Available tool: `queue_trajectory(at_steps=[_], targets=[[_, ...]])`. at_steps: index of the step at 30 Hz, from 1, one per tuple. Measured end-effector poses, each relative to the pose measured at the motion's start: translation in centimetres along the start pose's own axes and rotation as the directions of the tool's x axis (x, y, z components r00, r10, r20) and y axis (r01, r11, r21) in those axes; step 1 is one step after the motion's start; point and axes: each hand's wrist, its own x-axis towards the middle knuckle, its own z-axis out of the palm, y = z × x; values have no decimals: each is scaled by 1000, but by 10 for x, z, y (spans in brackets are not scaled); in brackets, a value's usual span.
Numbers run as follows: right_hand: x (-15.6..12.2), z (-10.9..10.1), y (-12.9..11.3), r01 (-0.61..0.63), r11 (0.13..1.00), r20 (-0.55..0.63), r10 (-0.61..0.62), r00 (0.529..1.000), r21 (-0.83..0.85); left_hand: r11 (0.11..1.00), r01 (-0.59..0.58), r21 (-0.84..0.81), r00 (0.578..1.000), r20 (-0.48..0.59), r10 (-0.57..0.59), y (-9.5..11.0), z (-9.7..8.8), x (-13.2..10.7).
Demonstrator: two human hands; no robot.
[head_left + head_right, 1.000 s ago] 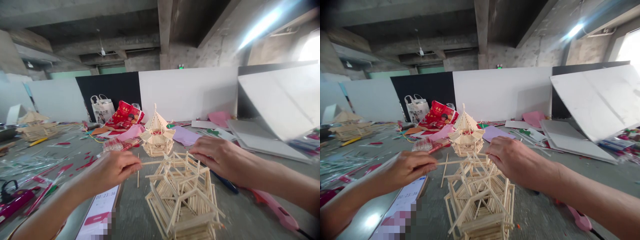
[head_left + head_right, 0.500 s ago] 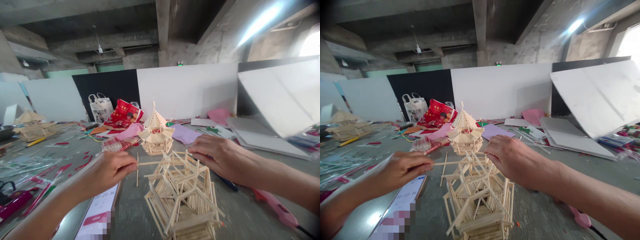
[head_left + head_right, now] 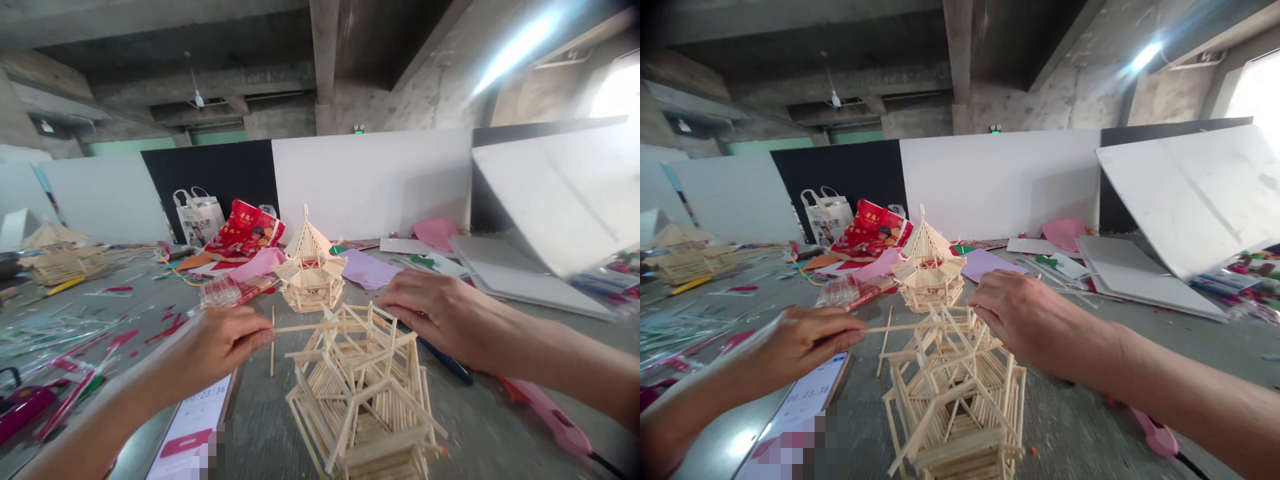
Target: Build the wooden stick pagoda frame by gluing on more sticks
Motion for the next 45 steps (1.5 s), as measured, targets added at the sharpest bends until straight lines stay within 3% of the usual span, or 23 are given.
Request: queue_trajectory(at_steps=[11, 19, 21, 24, 27, 29, 34, 39, 45], targets=[[2, 1, 0, -39, 999, 68, 38, 997, 3, 1000, 27, 4, 1000, 16, -27, 1, 2, -1], [-1, 1, 2, -23, 1000, 43, 23, 999, 4, 1000, 3, -17, 1000, -4, -3, 5, 0, 0], [-4, 1, 8, -9, 1000, 21, 9, 1000, -14, 998, 38, -53, 999, -28, -40, 6, -3, -2], [-6, 1, 21, -19, 999, -26, 18, 1000, -35, 968, 188, -166, 964, -157, -215, 0, 0, -4], [-3, 3, 32, -84, 996, -35, 83, 996, -30, 904, 334, -268, 892, -220, -395, -17, 26, 4], [0, 6, 38, -114, 993, -16, 114, 993, -27, 927, 346, -144, 932, -59, -357, -30, 53, 13], [2, 12, 42, -138, 990, 10, 139, 990, -38, 947, 321, -31, 947, 9, -321, -53, 110, 36], [-12, 10, 45, -143, 988, 63, 147, 987, -66, 931, 364, 8, 931, 9, -364, -65, 130, 59], [-19, 19, 54, -199, 979, 0, 199, 980, -45, 886, 464, -11, 885, 46, -463, -77, 153, 84]])
